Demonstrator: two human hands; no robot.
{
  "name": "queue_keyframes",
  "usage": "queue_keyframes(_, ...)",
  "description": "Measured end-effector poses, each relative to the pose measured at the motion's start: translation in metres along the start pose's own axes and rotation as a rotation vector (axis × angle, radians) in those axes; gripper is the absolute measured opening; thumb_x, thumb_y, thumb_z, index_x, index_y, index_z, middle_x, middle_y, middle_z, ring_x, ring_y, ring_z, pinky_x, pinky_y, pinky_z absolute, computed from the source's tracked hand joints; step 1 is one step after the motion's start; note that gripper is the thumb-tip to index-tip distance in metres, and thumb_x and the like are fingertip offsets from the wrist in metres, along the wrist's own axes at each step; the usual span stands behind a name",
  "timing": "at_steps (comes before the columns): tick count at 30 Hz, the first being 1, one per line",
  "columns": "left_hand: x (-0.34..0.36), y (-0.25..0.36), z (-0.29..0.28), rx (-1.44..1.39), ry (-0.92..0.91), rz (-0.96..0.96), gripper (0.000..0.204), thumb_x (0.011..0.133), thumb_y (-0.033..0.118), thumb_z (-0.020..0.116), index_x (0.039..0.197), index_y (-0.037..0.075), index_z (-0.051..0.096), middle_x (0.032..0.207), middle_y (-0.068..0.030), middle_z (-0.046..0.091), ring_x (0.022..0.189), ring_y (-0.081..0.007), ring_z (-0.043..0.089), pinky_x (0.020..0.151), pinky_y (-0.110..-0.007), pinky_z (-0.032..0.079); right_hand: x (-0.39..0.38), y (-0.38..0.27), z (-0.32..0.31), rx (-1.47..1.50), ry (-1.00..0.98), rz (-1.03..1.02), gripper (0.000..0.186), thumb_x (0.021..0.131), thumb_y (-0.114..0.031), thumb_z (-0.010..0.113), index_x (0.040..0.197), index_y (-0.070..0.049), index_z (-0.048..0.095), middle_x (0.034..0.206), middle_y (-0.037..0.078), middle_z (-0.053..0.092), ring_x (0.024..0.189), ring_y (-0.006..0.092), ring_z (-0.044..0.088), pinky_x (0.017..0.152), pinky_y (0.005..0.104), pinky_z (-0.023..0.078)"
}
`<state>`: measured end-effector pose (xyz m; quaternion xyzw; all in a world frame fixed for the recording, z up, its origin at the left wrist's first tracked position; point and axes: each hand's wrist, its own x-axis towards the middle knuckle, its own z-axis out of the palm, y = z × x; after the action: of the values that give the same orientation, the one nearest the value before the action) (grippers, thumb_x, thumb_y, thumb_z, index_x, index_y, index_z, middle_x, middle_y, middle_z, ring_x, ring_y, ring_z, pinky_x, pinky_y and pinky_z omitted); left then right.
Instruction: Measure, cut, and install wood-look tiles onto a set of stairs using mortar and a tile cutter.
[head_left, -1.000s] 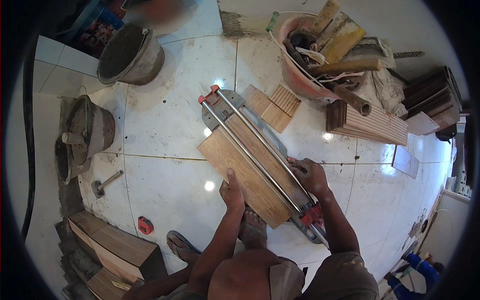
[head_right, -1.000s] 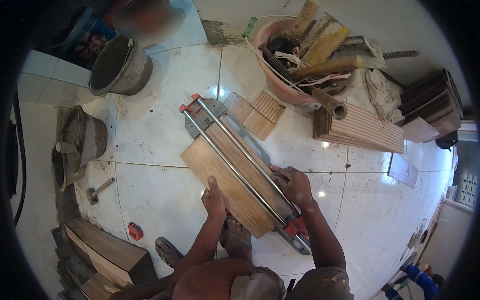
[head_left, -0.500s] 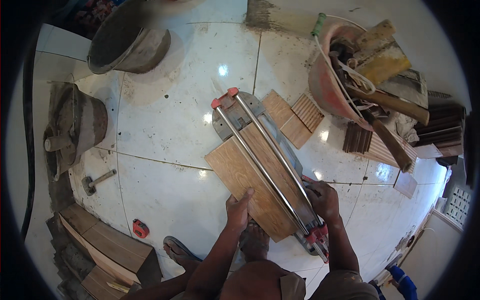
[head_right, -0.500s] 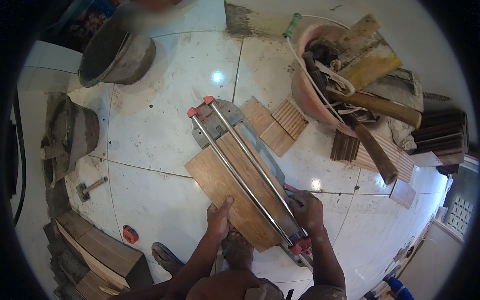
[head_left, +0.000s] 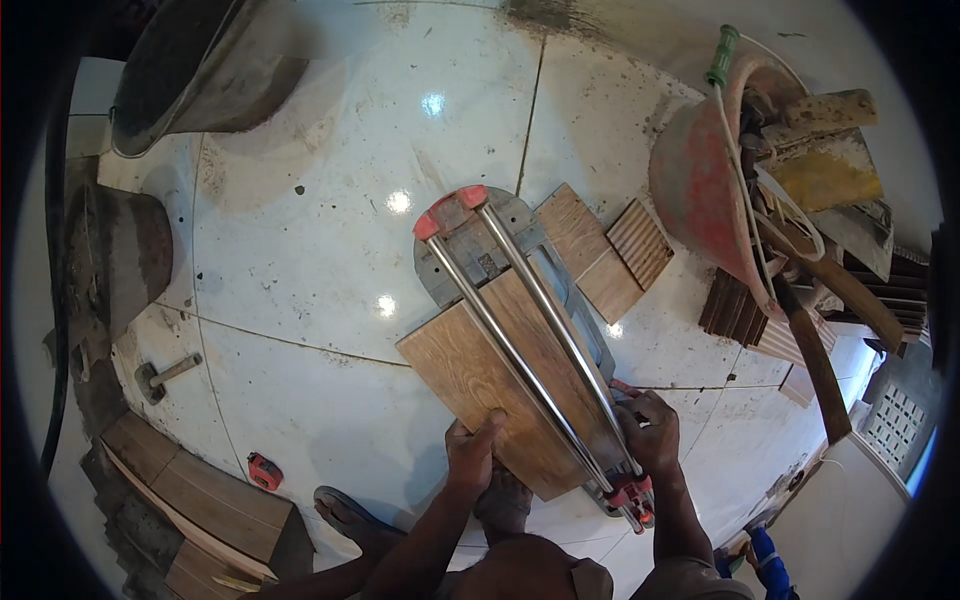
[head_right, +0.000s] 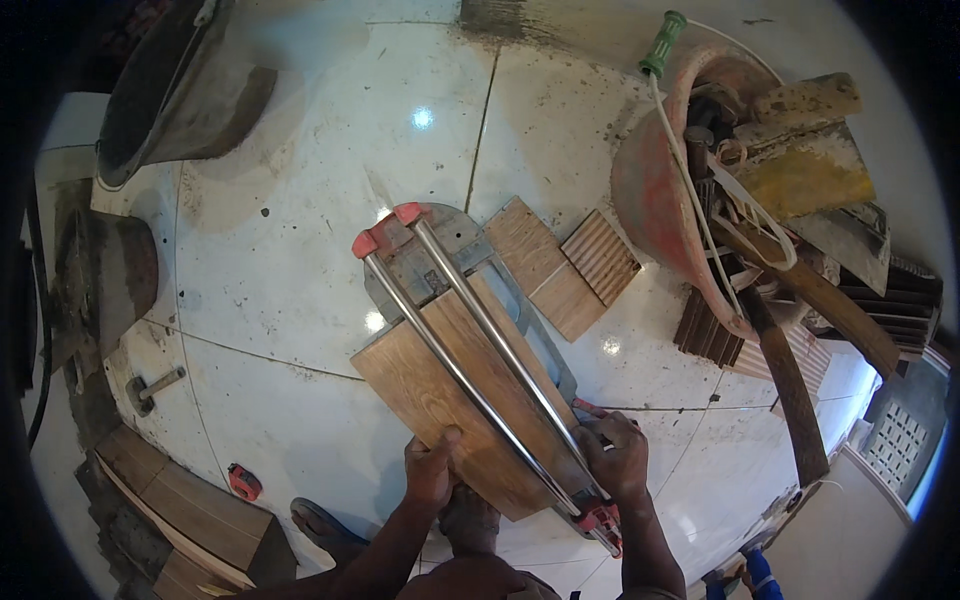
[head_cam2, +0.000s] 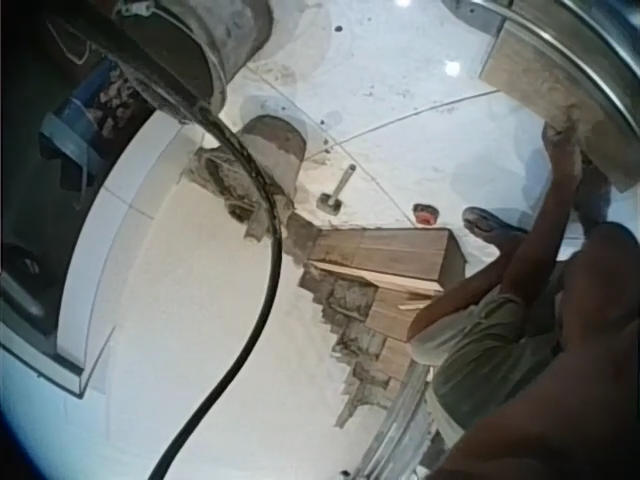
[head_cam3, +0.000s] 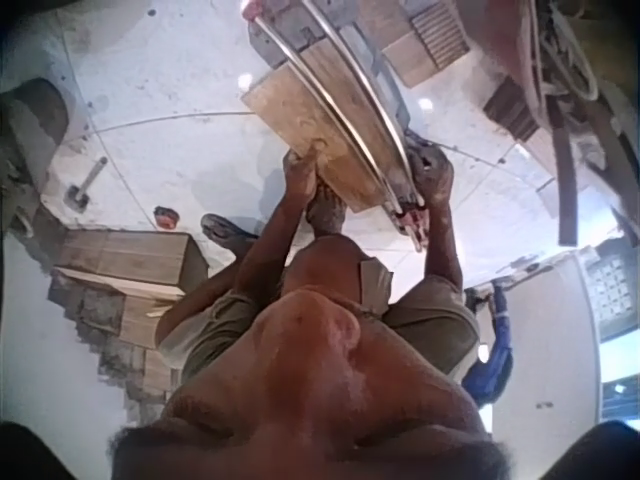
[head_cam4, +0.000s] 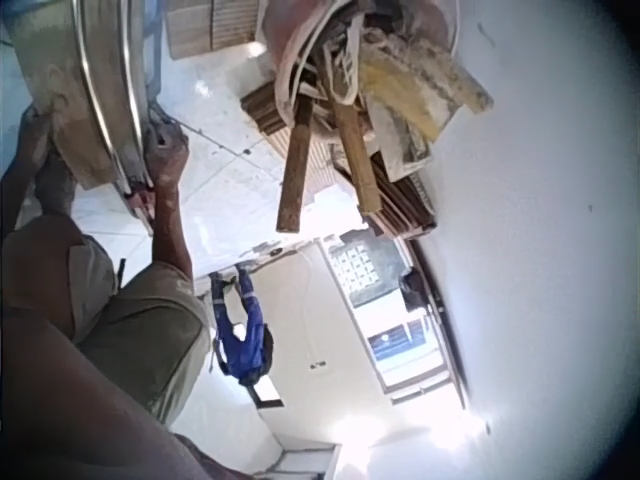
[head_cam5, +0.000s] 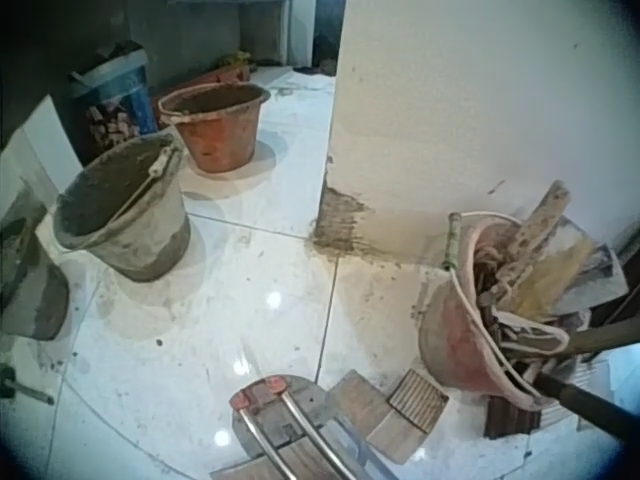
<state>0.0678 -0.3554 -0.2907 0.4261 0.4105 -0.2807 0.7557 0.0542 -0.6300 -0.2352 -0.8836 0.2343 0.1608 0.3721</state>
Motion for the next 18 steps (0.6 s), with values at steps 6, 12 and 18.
queue_keyframes(6,-0.001,0.0,-0.004,-0.036,-0.036,-0.019,0.043,0.095,0.021,0.077,0.126,-0.004,0.062,0.117,-0.0087,0.07,0.105,-0.0171,0.067,0.095,-0.033,0.053,0.002,-0.003,-0.003,0.02,-0.033,0.074,0.005,0.084,-0.007,0.077,0.083,-0.003,0.075,0.076,0.012,0.069,0.072,0.0284,0.067,0.069,0.0384,0.054)
queue_keyframes(12,-0.001,0.005,-0.005,0.001,-0.06,-0.065,0.042,0.097,0.02,0.074,0.128,-0.003,0.056,0.12,-0.011,0.066,0.109,-0.021,0.066,0.097,-0.039,0.055,0.005,-0.005,-0.004,0.02,-0.029,0.026,0.004,0.085,-0.007,0.077,0.083,-0.003,0.075,0.08,0.012,0.071,0.07,0.026,0.068,0.068,0.0363,0.055)
queue_keyframes(18,-0.009,0.024,-0.039,0.135,0.034,-0.02,0.02,0.1,0.012,0.068,0.115,-0.001,0.066,0.108,-0.0094,0.071,0.098,-0.0178,0.069,0.087,-0.036,0.058,0.004,-0.005,-0.005,0.046,-0.073,0.134,0.007,0.087,-0.01,0.077,0.089,-0.004,0.077,0.085,0.012,0.073,0.077,0.0272,0.071,0.073,0.0378,0.057)
